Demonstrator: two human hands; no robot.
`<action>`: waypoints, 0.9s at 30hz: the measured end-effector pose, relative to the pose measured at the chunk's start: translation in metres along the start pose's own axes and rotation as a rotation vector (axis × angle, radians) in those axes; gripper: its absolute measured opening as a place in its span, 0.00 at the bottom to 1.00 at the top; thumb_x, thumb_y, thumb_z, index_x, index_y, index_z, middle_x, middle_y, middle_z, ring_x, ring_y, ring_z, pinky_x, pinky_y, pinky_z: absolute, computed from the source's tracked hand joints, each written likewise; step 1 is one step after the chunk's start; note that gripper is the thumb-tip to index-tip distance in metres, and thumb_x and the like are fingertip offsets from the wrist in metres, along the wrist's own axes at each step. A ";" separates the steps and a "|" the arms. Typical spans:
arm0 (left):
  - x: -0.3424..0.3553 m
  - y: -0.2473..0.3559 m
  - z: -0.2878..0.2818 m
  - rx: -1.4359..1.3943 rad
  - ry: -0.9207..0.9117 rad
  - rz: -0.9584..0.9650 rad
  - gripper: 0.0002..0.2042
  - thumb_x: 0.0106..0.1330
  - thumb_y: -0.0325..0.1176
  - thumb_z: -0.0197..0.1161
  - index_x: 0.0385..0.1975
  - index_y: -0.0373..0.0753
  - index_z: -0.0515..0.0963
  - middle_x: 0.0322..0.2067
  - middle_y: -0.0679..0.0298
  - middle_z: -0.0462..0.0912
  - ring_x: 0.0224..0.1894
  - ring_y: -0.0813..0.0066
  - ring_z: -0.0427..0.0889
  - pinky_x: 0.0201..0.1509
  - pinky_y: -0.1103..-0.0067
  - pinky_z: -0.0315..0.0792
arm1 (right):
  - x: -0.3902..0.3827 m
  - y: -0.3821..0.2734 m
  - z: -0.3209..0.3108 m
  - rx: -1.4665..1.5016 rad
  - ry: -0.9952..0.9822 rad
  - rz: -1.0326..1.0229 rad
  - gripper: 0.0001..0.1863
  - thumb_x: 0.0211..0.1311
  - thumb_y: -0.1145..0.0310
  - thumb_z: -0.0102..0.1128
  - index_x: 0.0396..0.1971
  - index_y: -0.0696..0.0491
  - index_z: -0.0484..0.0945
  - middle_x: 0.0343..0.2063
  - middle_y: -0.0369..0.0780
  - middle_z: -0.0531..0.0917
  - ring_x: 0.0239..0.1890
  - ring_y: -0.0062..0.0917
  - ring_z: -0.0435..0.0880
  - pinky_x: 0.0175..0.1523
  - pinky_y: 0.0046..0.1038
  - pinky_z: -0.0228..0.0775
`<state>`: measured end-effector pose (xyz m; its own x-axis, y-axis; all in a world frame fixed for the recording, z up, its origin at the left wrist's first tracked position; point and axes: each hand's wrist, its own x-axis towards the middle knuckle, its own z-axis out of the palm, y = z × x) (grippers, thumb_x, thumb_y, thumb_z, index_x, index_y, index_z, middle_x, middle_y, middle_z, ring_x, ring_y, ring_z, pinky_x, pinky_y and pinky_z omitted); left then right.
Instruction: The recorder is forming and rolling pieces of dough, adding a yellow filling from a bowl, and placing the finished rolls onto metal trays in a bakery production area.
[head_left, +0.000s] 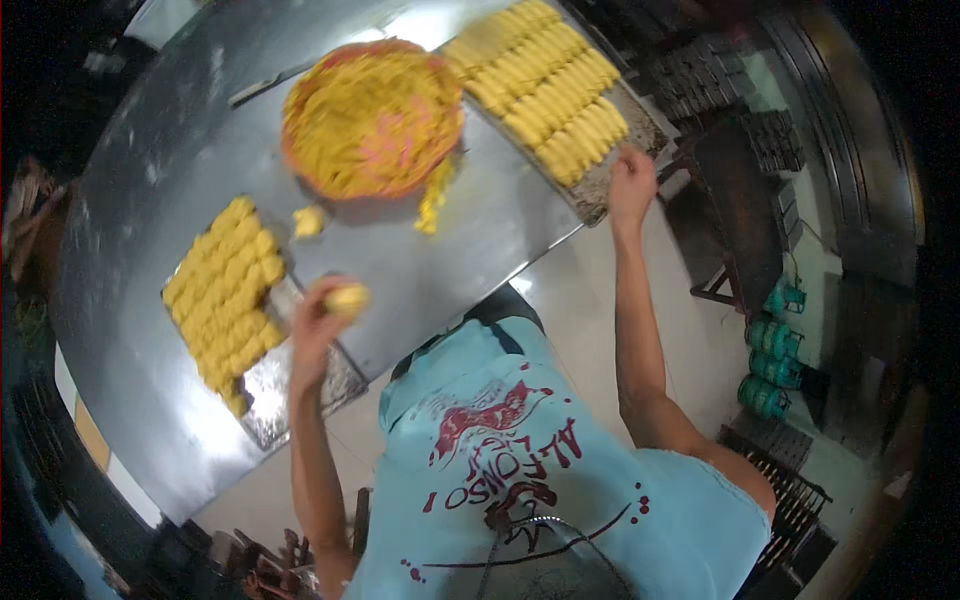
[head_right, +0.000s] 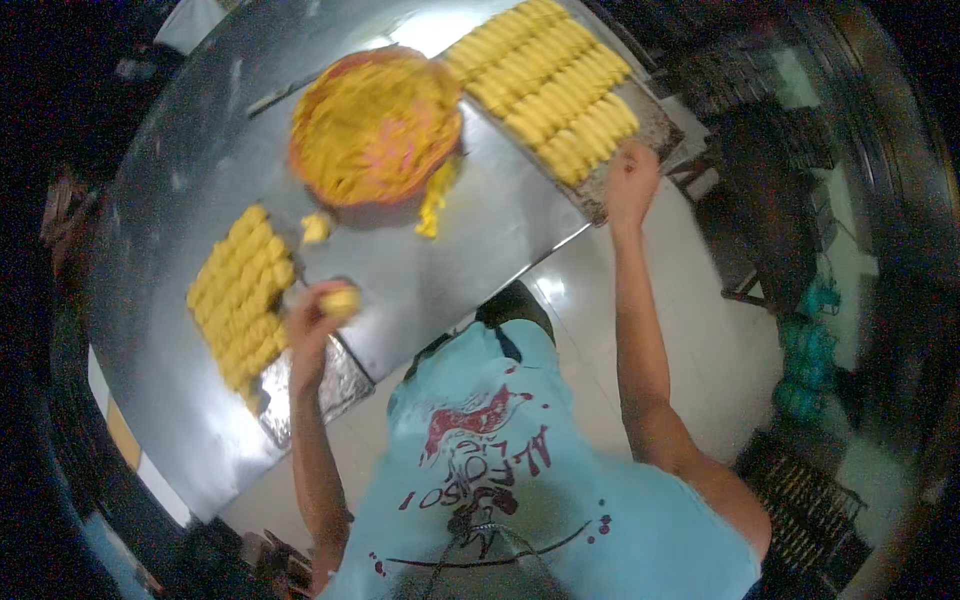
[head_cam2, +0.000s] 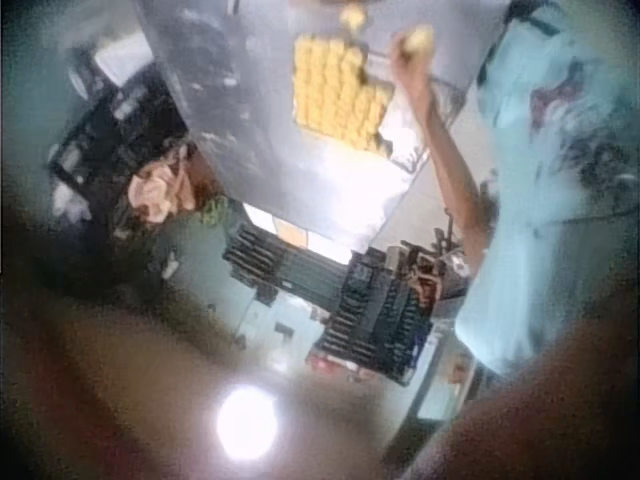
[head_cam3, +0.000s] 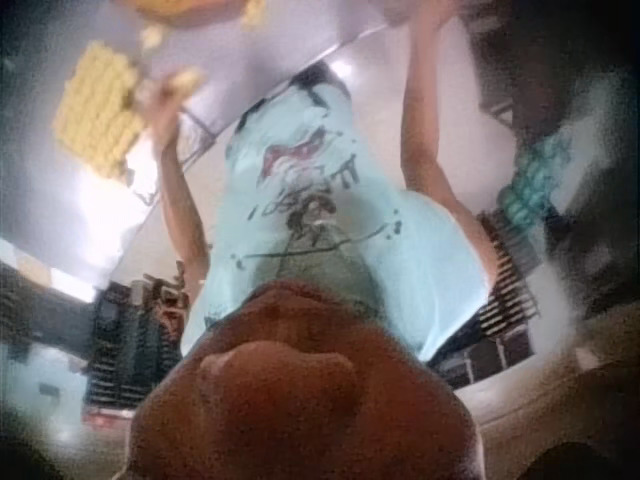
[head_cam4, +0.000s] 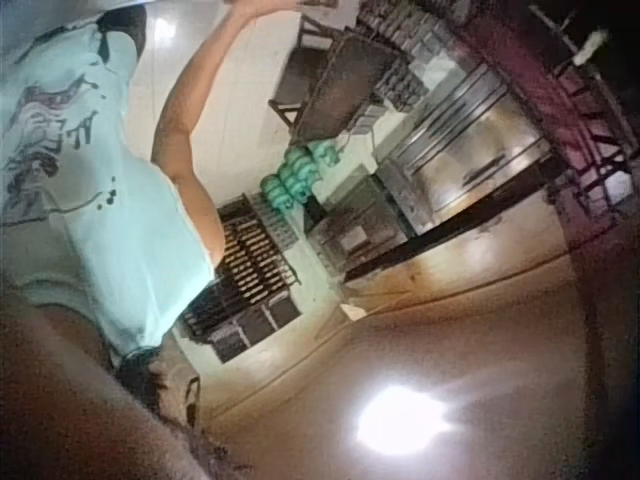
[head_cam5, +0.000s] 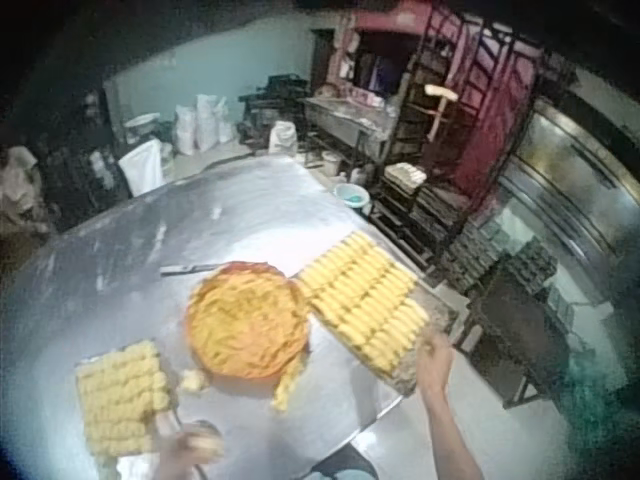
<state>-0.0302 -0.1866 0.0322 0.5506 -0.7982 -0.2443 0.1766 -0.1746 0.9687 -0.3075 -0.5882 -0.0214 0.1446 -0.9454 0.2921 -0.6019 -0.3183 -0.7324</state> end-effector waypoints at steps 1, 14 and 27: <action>0.003 -0.014 -0.002 0.166 -0.210 -0.113 0.14 0.62 0.25 0.62 0.49 0.33 0.77 0.42 0.63 0.81 0.41 0.72 0.80 0.47 0.76 0.76 | -0.034 -0.011 0.010 -0.017 -0.104 -0.025 0.21 0.50 0.80 0.56 0.45 0.52 0.85 0.50 0.49 0.82 0.54 0.42 0.80 0.55 0.35 0.73; -0.053 -0.070 0.012 -0.019 0.195 0.003 0.16 0.62 0.25 0.63 0.51 0.34 0.80 0.42 0.60 0.83 0.42 0.75 0.81 0.48 0.78 0.75 | -0.170 -0.094 0.129 -0.598 -0.391 -0.515 0.28 0.62 0.68 0.54 0.64 0.50 0.70 0.74 0.53 0.51 0.74 0.57 0.46 0.69 0.65 0.43; 0.058 -0.119 0.100 0.435 0.315 -0.017 0.10 0.62 0.27 0.56 0.40 0.35 0.81 0.25 0.49 0.85 0.24 0.57 0.86 0.30 0.66 0.78 | -0.237 -0.102 0.080 -0.369 -0.586 -0.523 0.26 0.61 0.69 0.52 0.61 0.51 0.75 0.73 0.53 0.54 0.74 0.60 0.46 0.70 0.66 0.40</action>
<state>-0.1007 -0.2695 -0.0928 0.7805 -0.5934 -0.1968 -0.1301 -0.4621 0.8772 -0.2173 -0.3372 -0.0655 0.7940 -0.6001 0.0975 -0.5469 -0.7751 -0.3165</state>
